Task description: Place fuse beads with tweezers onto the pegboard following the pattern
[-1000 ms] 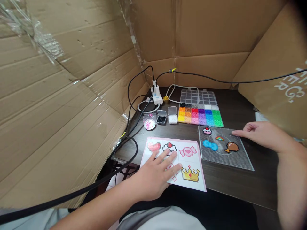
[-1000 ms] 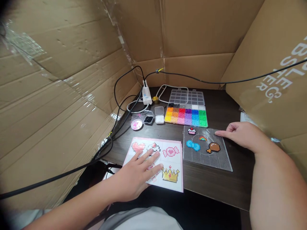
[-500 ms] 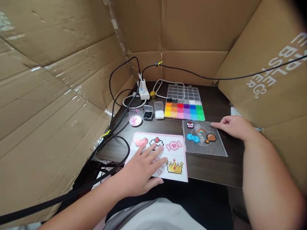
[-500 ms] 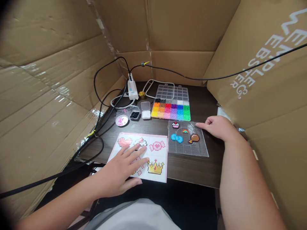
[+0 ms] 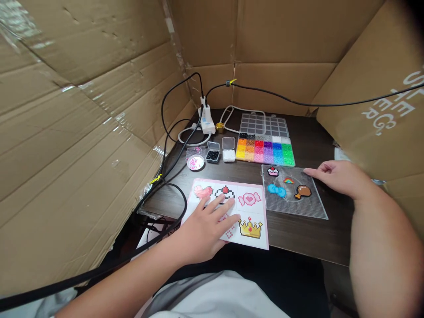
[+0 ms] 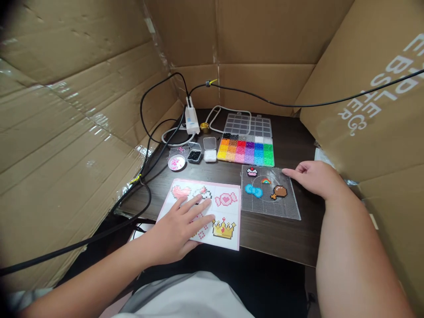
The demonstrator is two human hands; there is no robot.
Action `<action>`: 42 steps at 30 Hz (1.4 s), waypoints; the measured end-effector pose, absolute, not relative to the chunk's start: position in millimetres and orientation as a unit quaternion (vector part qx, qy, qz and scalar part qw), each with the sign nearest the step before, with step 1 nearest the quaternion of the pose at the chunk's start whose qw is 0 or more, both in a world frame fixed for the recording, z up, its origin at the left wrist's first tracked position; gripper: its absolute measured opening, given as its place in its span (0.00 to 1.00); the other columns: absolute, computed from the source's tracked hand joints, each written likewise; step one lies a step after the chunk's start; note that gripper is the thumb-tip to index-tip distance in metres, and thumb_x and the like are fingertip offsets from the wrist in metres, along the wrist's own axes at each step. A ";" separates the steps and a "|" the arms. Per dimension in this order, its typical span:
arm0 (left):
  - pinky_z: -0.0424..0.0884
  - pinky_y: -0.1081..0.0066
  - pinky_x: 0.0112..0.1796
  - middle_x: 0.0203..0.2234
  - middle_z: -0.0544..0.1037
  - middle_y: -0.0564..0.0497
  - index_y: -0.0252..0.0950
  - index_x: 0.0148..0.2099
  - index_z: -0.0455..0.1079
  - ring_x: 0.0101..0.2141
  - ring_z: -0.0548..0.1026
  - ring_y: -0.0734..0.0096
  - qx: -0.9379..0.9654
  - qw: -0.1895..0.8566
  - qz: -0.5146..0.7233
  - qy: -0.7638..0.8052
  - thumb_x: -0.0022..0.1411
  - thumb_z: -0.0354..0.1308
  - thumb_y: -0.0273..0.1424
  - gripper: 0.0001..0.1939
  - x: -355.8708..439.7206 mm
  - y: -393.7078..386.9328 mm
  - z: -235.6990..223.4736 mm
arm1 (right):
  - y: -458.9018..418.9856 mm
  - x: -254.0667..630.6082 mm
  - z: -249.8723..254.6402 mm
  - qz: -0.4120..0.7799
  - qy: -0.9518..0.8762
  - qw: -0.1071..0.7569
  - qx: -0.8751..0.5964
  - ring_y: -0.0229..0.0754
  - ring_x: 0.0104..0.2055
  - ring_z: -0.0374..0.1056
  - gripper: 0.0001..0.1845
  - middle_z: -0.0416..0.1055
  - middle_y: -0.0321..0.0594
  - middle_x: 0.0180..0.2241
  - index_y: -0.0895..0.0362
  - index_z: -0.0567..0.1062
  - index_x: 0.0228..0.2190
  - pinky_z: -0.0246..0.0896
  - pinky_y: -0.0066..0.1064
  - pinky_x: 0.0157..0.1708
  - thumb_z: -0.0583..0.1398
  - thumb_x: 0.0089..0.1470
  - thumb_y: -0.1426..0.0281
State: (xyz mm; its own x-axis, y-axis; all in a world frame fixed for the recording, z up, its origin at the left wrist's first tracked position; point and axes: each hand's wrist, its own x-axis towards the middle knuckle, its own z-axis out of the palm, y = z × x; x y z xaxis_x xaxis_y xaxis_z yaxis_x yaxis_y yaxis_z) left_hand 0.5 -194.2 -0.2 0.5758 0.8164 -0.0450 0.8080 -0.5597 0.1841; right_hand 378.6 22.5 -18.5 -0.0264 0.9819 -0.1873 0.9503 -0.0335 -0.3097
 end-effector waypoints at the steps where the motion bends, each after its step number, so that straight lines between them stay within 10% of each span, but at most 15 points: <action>1: 0.51 0.33 0.65 0.71 0.61 0.40 0.41 0.69 0.62 0.70 0.56 0.38 0.883 0.092 0.020 0.460 0.65 0.62 0.35 0.31 0.5 -194.4 -0.1 | 23.1 378.7 -19.3 0.178 -0.695 0.045 -0.696 0.46 0.26 0.65 0.30 0.73 0.42 0.22 0.54 0.74 0.24 0.54 0.37 0.28 0.60 0.49 0.38; 42: 0.65 0.35 0.58 0.67 0.66 0.34 0.36 0.61 0.69 0.67 0.60 0.29 0.854 0.087 0.074 0.507 0.59 0.64 0.37 0.28 22.2 -196.2 -9.9 | 15.1 369.5 -19.3 0.141 -0.657 0.065 -0.738 0.46 0.28 0.65 0.26 0.73 0.41 0.24 0.53 0.73 0.24 0.54 0.38 0.29 0.61 0.51 0.43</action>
State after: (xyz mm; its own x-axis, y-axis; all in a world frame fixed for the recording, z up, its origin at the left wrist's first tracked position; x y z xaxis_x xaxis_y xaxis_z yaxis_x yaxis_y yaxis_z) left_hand 22.2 -196.2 -9.9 0.4739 0.8797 0.0386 0.8537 -0.4698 0.2246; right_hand 369.5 15.1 -19.3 0.0980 0.9876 -0.1226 0.9509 -0.1292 -0.2812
